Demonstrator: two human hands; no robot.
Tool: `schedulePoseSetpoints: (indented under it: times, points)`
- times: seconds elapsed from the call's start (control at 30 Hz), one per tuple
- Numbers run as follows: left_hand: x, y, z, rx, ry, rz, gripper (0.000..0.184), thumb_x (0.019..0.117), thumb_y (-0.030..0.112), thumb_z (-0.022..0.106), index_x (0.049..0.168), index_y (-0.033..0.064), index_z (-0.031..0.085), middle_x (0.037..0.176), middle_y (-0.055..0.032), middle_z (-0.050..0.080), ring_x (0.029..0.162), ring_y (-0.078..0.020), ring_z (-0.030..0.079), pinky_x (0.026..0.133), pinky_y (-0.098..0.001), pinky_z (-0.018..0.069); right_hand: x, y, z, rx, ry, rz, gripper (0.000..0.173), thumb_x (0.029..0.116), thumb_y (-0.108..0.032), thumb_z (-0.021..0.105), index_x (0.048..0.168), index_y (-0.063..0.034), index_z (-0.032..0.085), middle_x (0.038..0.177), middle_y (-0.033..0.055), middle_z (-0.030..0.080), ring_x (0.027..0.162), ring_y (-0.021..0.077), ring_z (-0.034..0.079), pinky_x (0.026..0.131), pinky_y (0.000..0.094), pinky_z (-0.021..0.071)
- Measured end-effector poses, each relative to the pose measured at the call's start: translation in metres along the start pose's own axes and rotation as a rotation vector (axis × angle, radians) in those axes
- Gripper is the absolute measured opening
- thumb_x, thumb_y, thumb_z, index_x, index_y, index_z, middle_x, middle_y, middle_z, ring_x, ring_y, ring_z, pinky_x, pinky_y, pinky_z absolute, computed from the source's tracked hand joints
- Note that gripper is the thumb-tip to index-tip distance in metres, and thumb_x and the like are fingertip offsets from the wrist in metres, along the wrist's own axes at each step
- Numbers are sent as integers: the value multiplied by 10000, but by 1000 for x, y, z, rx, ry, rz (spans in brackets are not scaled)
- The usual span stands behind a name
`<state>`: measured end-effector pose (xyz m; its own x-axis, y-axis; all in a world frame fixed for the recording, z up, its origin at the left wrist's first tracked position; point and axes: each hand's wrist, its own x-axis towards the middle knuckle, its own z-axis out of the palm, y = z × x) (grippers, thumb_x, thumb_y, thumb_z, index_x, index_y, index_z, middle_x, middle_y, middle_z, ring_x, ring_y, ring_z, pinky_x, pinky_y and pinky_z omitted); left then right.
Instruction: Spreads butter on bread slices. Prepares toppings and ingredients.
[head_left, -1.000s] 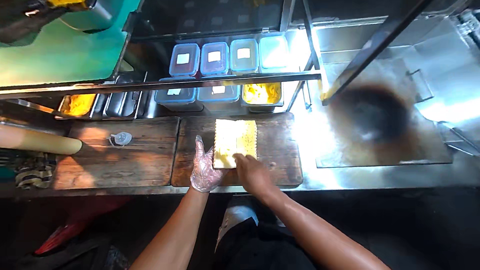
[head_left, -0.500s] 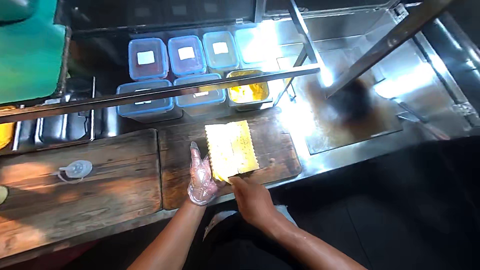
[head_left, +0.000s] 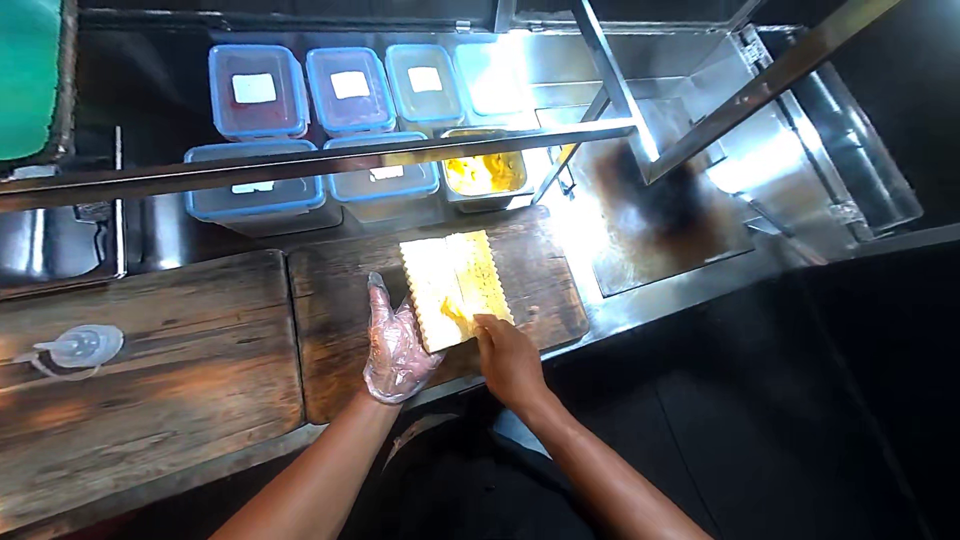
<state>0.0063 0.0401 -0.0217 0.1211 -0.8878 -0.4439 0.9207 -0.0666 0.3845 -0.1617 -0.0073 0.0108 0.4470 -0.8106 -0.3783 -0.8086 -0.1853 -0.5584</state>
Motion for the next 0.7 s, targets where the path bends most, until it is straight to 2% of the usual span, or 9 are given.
schedulePoseSetpoints:
  times: [0.07,0.1,0.17,0.27,0.33,0.43,0.53,0.63,0.7]
  points:
    - [-1,0,1,10,7,5,906,909,863,120,1379,247,590,1272,-67,684,1123,-229,679,857,-504,591,-18,-4,6,-220,45,-102,285,1029,-246,529,1244,-237,715,927,90,704,720,275,706,585,496,585]
    - [-2,-1,1,33,24,12,887,918,852,115,1342,251,610,1221,-52,701,1076,-205,692,818,-475,600,-28,-8,1,-166,-29,-79,293,1045,-269,501,1248,-234,709,950,76,709,752,256,710,625,482,590]
    - [-7,-2,-1,73,57,18,864,925,845,112,1317,268,623,1185,-35,710,1034,-182,699,782,-453,604,-31,-15,-12,247,-218,69,314,1082,-297,483,1274,-175,698,959,30,724,789,151,684,733,368,582]
    - [-3,-4,-3,28,40,-6,912,901,872,121,1374,251,593,1257,-67,689,1095,-221,688,832,-476,601,-11,-16,-5,1051,-375,442,272,1107,-278,469,1264,-100,601,762,42,590,478,62,434,442,205,382]
    - [-2,-4,-3,10,-8,-13,923,896,875,109,1385,250,581,1276,-61,679,1122,-214,677,862,-469,593,-18,-12,-2,1182,-427,681,258,1102,-292,468,1241,-109,585,743,40,570,432,63,402,389,202,354]
    - [-2,-4,-2,-7,-20,3,911,905,866,117,1391,248,578,1285,-64,677,1134,-220,675,864,-484,593,-38,-10,-13,899,-301,608,273,1106,-257,466,1233,-66,613,719,40,603,455,77,459,419,221,397]
    - [-2,-4,-1,-34,3,4,899,921,850,140,1433,237,551,1340,-79,653,1189,-239,653,918,-504,577,-16,-14,-17,241,-71,190,299,1086,-251,494,1320,-156,653,911,60,707,754,188,681,700,415,590]
    - [-1,-5,4,-7,52,20,857,938,832,169,1399,235,576,1302,-73,670,1160,-232,666,900,-505,582,-4,-16,3,-301,11,-62,393,999,-151,560,1380,-208,632,997,139,683,753,313,701,601,504,588]
    - [0,-2,7,4,55,22,856,933,837,172,1371,236,596,1269,-71,684,1129,-229,677,880,-510,587,-26,-17,5,-338,-76,-70,403,992,-159,527,1375,-231,629,1026,133,690,751,312,710,586,495,588]
